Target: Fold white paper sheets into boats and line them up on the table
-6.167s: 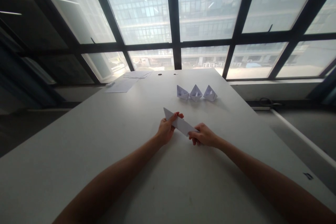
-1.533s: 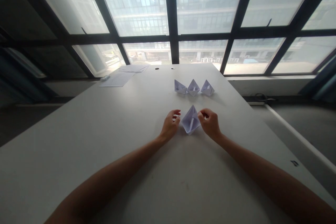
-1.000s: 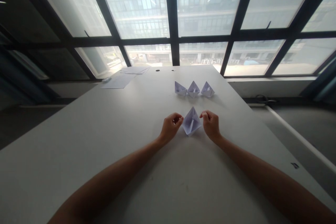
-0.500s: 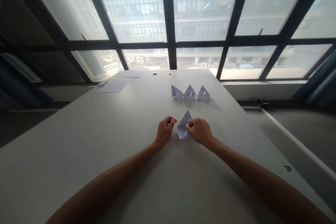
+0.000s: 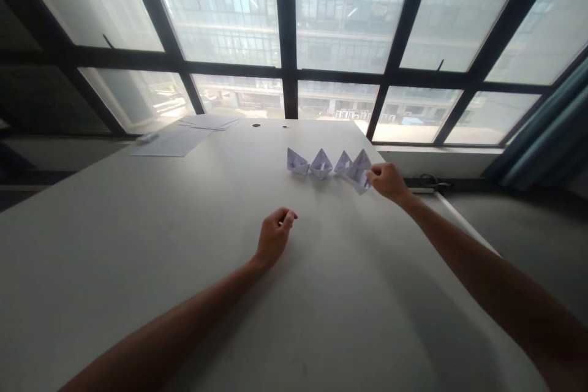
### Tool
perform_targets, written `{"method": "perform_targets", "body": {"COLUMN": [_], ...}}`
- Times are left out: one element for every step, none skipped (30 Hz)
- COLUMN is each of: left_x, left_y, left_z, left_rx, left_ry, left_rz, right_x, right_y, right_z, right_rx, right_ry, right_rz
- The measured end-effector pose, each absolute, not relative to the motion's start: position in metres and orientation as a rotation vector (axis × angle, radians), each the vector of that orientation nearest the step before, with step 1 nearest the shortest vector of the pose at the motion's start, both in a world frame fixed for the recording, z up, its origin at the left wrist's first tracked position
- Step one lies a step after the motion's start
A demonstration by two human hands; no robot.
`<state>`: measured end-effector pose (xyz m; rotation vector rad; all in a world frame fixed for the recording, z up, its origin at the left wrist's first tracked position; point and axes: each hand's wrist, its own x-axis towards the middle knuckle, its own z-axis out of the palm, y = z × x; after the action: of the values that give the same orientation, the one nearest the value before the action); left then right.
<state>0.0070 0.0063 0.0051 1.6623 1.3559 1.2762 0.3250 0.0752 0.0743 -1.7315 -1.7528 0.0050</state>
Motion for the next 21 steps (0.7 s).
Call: {"method": "perform_targets", "body": {"left_x": [0.007, 0.008, 0.008, 0.008, 0.008, 0.008, 0.007, 0.007, 0.007, 0.007, 0.007, 0.007, 0.007, 0.007, 0.007, 0.007, 0.007, 0.007, 0.007, 0.007, 0.007], "left_y": [0.007, 0.007, 0.007, 0.007, 0.007, 0.007, 0.007, 0.007, 0.007, 0.007, 0.007, 0.007, 0.006, 0.006, 0.006, 0.006, 0.006, 0.006, 0.007, 0.007, 0.007], "left_z": [0.005, 0.005, 0.005, 0.004, 0.004, 0.004, 0.003, 0.003, 0.003, 0.003, 0.003, 0.003, 0.004, 0.004, 0.004, 0.005, 0.005, 0.004, 0.004, 0.004, 0.004], "left_rx": [1.666, 1.667, 1.665, 1.661, 1.657, 1.653, 1.652, 1.652, 1.653, 1.656, 1.659, 1.663, 1.665, 1.667, 1.669, 1.671, 1.672, 1.673, 1.673, 1.671, 1.669], "left_ry": [1.355, 1.353, 1.351, 1.350, 1.348, 1.346, 1.344, 1.341, 1.338, 1.336, 1.336, 1.337, 1.339, 1.341, 1.343, 1.345, 1.346, 1.347, 1.348, 1.347, 1.347], "left_rz": [1.274, 1.274, 1.275, 1.278, 1.280, 1.280, 1.279, 1.276, 1.273, 1.266, 1.259, 1.250, 1.241, 1.234, 1.229, 1.225, 1.221, 1.219, 1.219, 1.219, 1.223], "right_x": [0.341, 0.355, 0.367, 0.377, 0.385, 0.392, 0.397, 0.401, 0.404, 0.406, 0.407, 0.408, 0.409, 0.410, 0.411, 0.411, 0.412, 0.413, 0.413, 0.413, 0.413], "right_y": [0.091, 0.105, 0.119, 0.132, 0.143, 0.153, 0.162, 0.169, 0.176, 0.182, 0.186, 0.191, 0.194, 0.197, 0.199, 0.200, 0.202, 0.202, 0.202, 0.202, 0.202], "right_z": [0.076, 0.077, 0.076, 0.075, 0.072, 0.069, 0.065, 0.061, 0.058, 0.055, 0.053, 0.052, 0.050, 0.050, 0.049, 0.049, 0.048, 0.048, 0.048, 0.048, 0.048], "right_rx": [-1.788, -1.857, -1.925, -1.979, -2.034, -2.086, -2.127, -2.160, -2.183, -2.190, -2.193, -2.194, -2.194, -2.197, -2.201, -2.206, -2.211, -2.215, -2.218, -2.219, -2.219], "right_ry": [-1.727, -1.696, -1.679, -1.690, -1.699, -1.707, -1.723, -1.755, -1.793, -1.819, -1.843, -1.865, -1.882, -1.900, -1.917, -1.931, -1.942, -1.950, -1.954, -1.955, -1.952], "right_rz": [-0.053, -0.105, -0.126, -0.117, -0.096, -0.082, -0.075, -0.063, -0.044, -0.028, -0.012, 0.006, 0.022, 0.038, 0.053, 0.067, 0.078, 0.088, 0.094, 0.098, 0.099]}}
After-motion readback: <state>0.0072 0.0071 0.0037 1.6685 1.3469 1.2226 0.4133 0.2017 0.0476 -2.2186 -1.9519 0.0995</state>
